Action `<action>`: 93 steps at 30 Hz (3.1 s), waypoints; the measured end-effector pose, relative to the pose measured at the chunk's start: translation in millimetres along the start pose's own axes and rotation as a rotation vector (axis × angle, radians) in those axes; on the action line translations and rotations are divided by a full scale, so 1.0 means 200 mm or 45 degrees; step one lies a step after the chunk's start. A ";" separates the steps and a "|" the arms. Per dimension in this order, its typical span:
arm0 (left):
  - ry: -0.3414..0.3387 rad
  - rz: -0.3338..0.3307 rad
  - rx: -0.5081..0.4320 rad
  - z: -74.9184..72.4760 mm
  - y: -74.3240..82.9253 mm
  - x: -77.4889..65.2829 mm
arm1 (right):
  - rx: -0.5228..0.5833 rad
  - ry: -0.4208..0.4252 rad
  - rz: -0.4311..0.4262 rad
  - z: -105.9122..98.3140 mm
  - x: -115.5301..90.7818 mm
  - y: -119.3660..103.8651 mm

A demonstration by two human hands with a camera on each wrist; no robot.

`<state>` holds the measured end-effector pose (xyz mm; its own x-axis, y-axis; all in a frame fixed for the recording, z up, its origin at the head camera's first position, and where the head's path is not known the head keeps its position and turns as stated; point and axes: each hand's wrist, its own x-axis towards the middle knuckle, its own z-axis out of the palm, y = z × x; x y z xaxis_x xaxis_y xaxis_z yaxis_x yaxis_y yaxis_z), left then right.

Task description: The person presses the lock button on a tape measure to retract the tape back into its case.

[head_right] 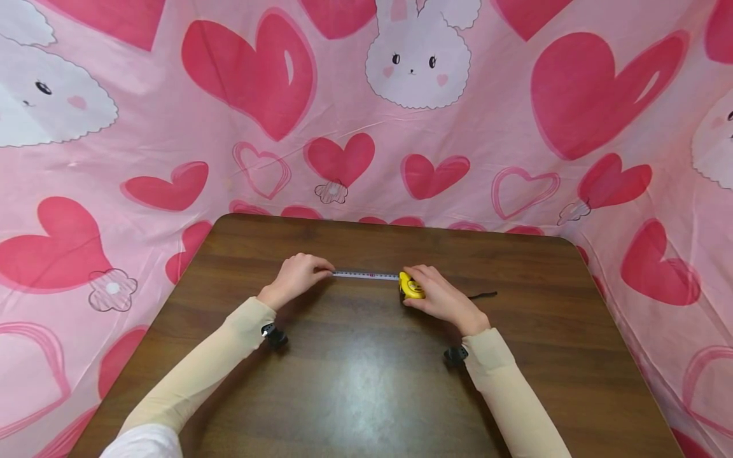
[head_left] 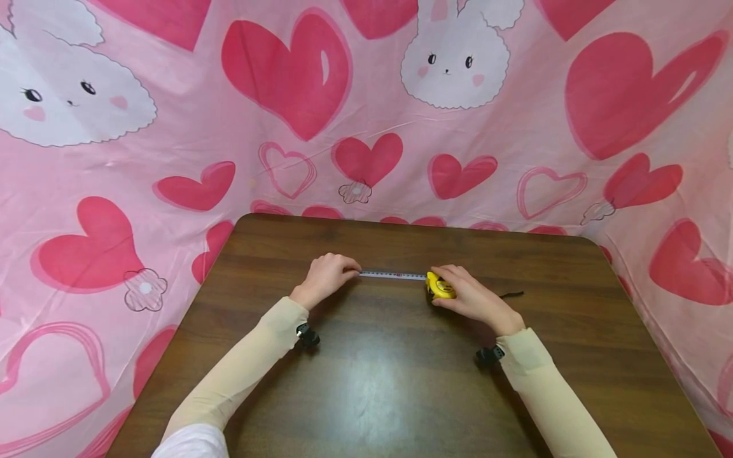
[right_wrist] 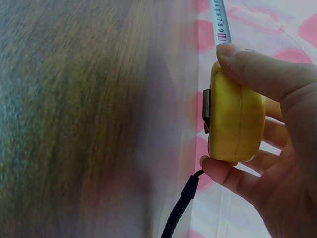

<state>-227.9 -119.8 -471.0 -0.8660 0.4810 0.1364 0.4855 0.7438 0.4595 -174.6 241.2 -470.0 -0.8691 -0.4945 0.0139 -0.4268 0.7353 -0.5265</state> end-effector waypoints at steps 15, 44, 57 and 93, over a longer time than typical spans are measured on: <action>0.011 0.012 -0.031 0.02 0.03 0.00 | 0.004 -0.002 -0.022 0.00 -0.01 -0.01; -0.021 0.025 -0.065 0.04 0.08 0.00 | -0.004 -0.023 -0.049 0.02 0.00 -0.05; -0.023 0.029 -0.051 0.06 0.09 0.01 | -0.027 -0.016 -0.082 0.04 0.02 -0.05; -0.051 0.056 -0.062 0.09 0.14 0.05 | 0.006 -0.036 -0.078 0.05 0.06 -0.11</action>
<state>-219.9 -86.1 -472.9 -0.8379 0.5319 0.1228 0.5160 0.6983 0.4961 -171.9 213.8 -466.9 -0.8340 -0.5513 0.0222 -0.4777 0.7013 -0.5291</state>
